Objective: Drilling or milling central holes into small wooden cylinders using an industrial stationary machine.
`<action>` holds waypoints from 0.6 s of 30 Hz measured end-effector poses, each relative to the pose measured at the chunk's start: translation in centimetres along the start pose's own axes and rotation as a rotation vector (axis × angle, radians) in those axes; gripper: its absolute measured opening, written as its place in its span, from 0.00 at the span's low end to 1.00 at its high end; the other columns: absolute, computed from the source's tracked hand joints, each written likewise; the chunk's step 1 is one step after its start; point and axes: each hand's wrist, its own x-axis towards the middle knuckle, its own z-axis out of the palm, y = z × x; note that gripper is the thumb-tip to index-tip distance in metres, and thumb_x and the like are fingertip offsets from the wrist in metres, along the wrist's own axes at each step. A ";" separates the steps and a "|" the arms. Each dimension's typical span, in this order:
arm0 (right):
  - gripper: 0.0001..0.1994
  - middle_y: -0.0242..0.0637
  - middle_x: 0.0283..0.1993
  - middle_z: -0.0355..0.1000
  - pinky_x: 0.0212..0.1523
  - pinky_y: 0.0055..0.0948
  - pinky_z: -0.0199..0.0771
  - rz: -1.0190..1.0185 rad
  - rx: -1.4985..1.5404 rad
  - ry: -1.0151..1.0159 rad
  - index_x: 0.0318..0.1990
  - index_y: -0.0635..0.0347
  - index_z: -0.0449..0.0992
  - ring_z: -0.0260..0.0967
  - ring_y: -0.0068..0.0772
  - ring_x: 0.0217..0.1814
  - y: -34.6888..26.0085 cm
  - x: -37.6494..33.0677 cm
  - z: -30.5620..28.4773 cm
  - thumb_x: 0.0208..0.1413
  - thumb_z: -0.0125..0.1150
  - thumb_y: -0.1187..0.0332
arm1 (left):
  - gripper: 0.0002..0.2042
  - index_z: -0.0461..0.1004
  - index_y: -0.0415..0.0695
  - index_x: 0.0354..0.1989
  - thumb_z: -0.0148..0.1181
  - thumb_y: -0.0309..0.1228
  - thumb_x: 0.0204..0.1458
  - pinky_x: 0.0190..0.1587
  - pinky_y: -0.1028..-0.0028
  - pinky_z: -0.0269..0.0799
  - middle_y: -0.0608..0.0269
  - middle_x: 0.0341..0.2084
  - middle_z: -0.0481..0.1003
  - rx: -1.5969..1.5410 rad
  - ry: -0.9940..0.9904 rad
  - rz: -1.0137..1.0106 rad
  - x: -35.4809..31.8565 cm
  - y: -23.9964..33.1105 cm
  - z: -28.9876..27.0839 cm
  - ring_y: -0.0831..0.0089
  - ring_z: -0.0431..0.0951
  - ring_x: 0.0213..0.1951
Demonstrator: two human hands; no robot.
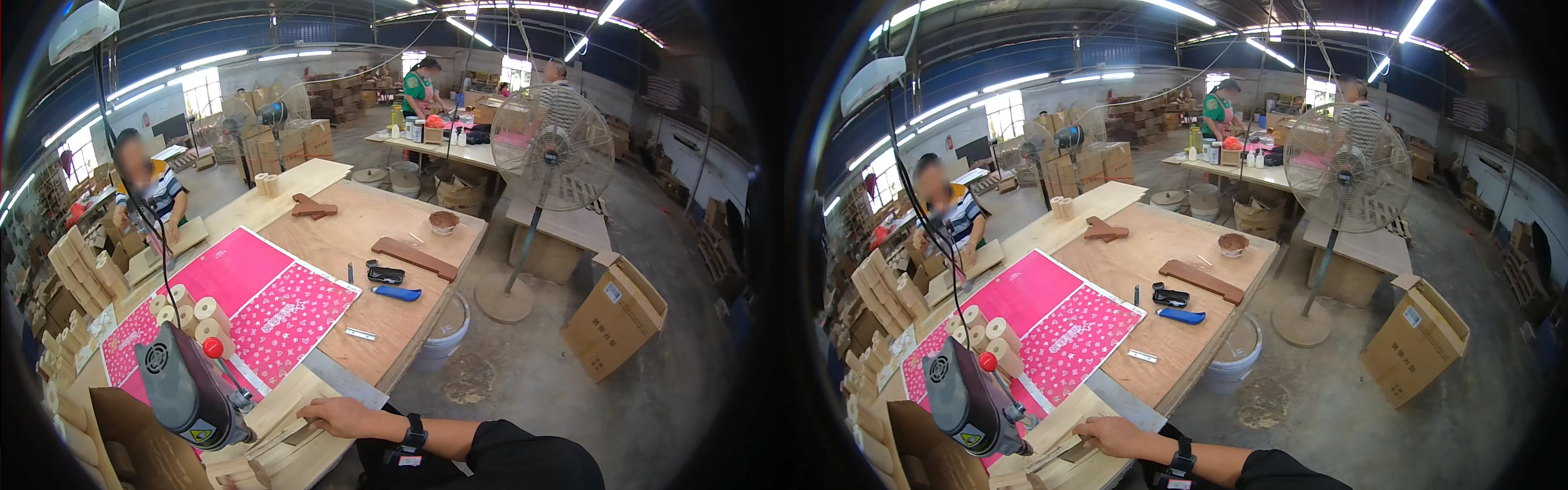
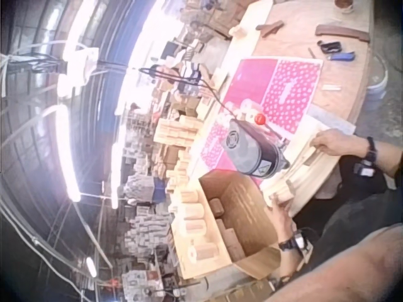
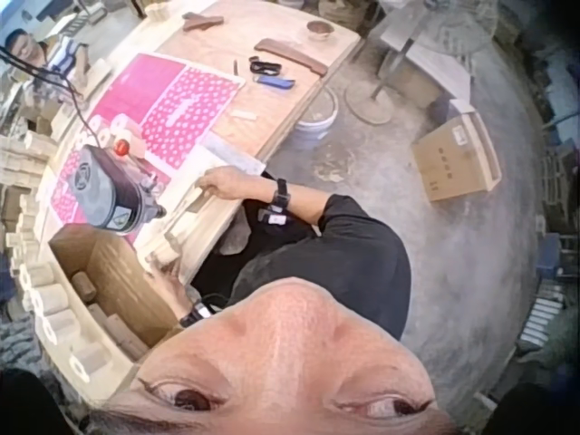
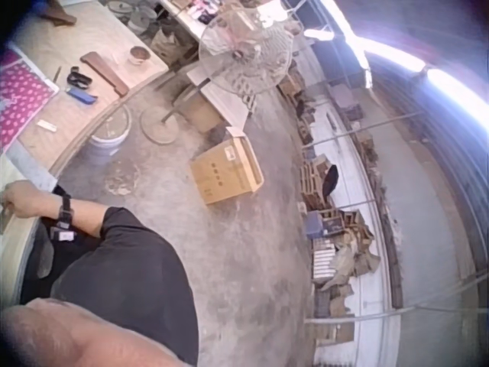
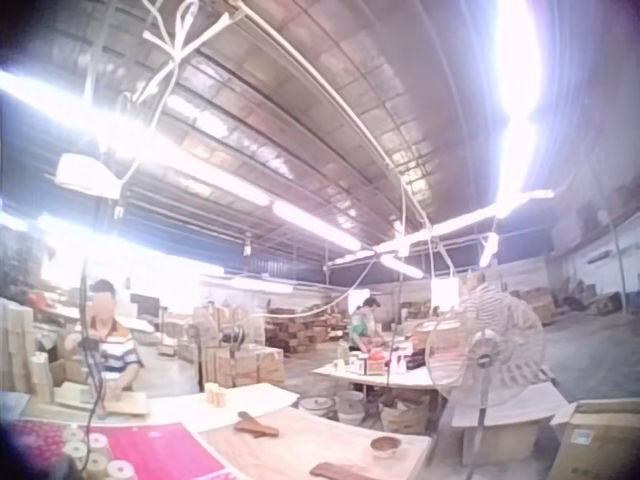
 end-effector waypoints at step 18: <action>0.15 0.47 0.37 0.75 0.34 0.34 0.77 -0.138 0.094 0.102 0.48 0.61 0.78 0.77 0.43 0.35 0.1 0.5 0.9 0.51 0.65 0.79 | 0.23 0.59 0.41 0.53 0.65 0.36 0.57 0.36 0.66 0.82 0.52 0.40 0.73 -0.116 0.155 0.047 0.5 0.0 0.7 0.65 0.81 0.33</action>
